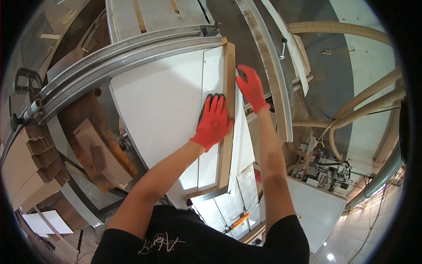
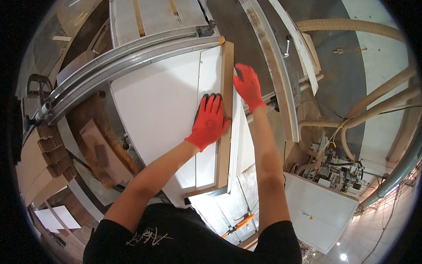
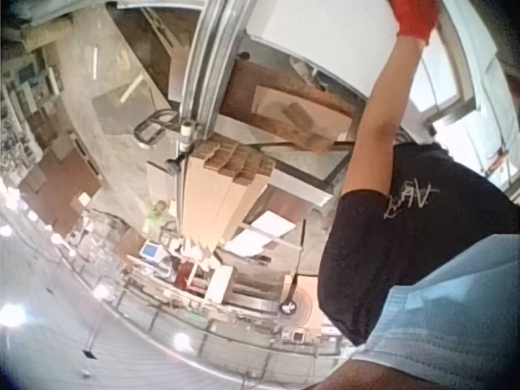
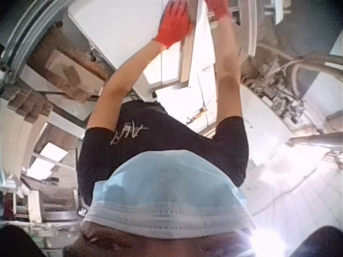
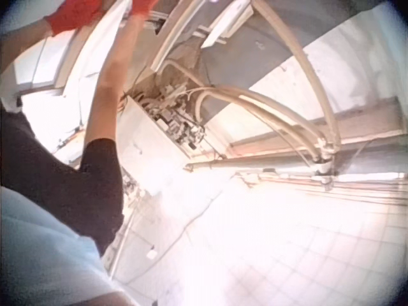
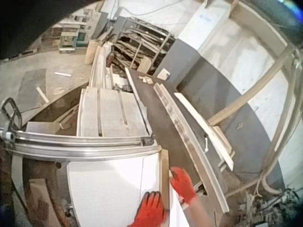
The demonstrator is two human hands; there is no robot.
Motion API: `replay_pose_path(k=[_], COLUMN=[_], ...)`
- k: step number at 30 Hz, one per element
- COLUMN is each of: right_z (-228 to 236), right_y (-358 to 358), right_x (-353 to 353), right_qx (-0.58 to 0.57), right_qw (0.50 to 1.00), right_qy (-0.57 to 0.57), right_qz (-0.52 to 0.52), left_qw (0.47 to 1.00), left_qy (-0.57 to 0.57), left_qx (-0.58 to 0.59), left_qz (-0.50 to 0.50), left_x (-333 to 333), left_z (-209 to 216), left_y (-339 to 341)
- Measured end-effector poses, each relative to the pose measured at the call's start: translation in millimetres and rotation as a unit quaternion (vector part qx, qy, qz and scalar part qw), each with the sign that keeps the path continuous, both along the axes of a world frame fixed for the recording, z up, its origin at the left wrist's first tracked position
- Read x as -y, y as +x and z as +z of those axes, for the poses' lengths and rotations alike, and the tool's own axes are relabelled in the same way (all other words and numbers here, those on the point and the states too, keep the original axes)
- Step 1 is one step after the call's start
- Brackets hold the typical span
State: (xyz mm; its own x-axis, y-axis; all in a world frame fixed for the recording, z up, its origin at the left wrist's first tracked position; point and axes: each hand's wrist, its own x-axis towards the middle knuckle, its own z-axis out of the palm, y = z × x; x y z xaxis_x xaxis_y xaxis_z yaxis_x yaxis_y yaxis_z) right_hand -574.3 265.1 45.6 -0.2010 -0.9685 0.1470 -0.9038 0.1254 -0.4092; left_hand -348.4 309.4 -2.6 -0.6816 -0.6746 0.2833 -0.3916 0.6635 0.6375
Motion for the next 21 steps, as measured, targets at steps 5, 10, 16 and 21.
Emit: replay_pose_path(k=[5, 10, 16, 21], right_z=[-25.5, -22.9, -31.0, -31.9], right_y=[-43.3, -54.4, -57.5, -45.0], right_x=[105.4, 154.4, 149.7, 123.8], right_qx=[0.009, -0.146, -0.125, -0.151], right_qw=[1.0, 0.976, 0.976, 0.985], right_qy=[0.025, 0.156, 0.178, 0.078], right_qz=[0.001, 0.038, 0.02, 0.013], left_qw=[0.999, 0.996, 0.994, 0.994], left_qy=[0.042, 0.089, 0.111, 0.093], left_qx=[-0.025, -0.014, -0.012, 0.003], left_qz=[-0.003, 0.004, -0.02, -0.058], left_x=[5.7, 13.0, 14.6, 36.0], left_z=[1.5, 7.1, 3.0, 6.8], left_y=[-1.4, 6.2, -0.3, -7.4])
